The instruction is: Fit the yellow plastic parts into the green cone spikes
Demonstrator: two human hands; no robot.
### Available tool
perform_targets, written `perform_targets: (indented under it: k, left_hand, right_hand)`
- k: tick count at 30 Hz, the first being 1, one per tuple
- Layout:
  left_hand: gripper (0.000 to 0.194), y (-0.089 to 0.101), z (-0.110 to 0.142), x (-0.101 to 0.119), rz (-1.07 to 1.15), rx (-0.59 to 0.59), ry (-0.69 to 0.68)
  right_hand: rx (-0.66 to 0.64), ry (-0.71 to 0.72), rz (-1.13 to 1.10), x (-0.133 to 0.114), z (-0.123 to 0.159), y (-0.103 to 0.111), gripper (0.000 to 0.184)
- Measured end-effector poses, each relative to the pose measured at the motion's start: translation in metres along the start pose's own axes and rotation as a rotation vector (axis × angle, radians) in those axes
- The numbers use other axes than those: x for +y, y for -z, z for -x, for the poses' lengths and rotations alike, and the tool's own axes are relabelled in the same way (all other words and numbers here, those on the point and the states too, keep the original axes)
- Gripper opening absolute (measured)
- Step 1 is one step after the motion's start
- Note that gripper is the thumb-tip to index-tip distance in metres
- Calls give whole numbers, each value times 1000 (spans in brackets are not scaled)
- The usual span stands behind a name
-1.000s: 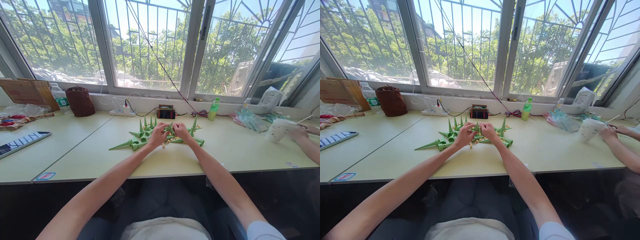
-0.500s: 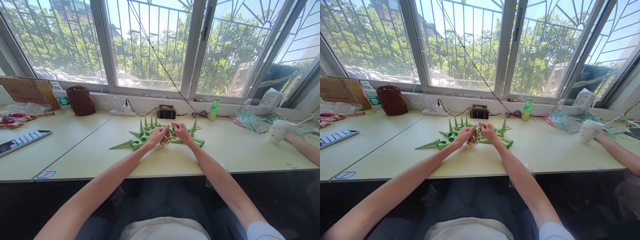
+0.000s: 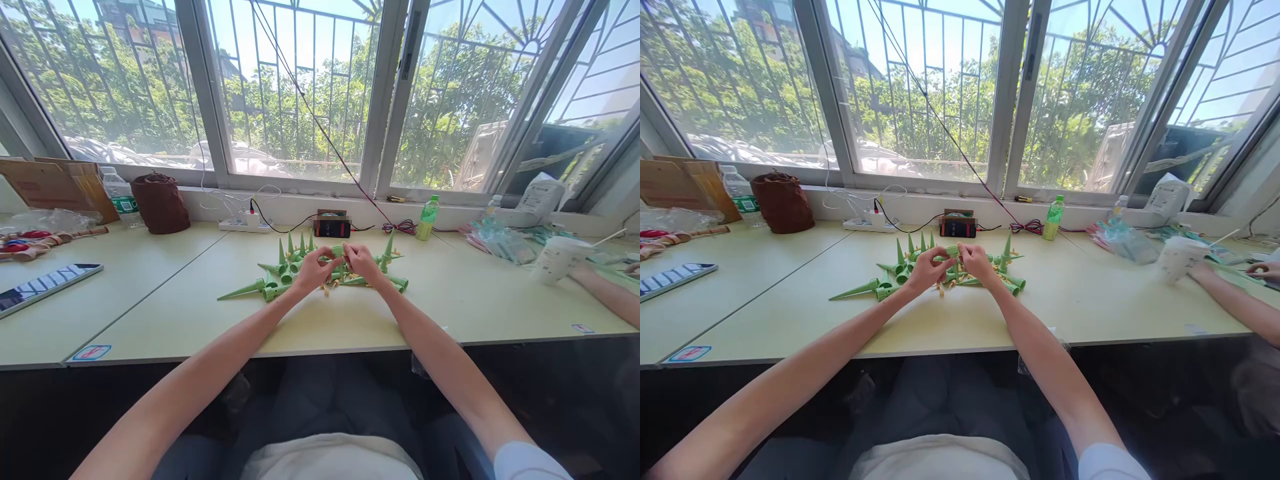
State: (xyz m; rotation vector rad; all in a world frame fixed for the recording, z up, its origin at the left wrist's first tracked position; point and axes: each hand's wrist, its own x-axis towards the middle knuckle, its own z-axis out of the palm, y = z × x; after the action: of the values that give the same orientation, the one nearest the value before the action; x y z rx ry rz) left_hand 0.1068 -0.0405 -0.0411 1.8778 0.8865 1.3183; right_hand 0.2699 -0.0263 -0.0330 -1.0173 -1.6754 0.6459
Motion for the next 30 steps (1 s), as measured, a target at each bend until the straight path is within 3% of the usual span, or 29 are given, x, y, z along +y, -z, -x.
perform_targets:
  k: [4,8,12,18,21,25,30]
  left_hand:
    - [32,-1,0,-1,-59,14,-60]
    - [23,-1,-2,-3,-158,38,-214]
    - [21,-1,-3,-2,-229,67,-256]
    - [35,-5,-1,7,-182,122,-57]
    - [40,-8,-2,8,-54,80,44]
    - [60,-9,-4,9,198,-39,224]
    - [60,-4,-2,13,284,-76,313]
  right_hand:
    - [-51,-11,-41,1,-1,1,51]
    - [-103,-29,-79,2,-1,2,48]
    - [-81,-51,-88,1,0,1,49]
    - [95,-37,-30,-5,0,-1,55]
    - [138,-10,-6,-7,1,0,55]
    - [113,60,102,-7,4,1,55]
    - [65,132,136,-3,4,0,51]
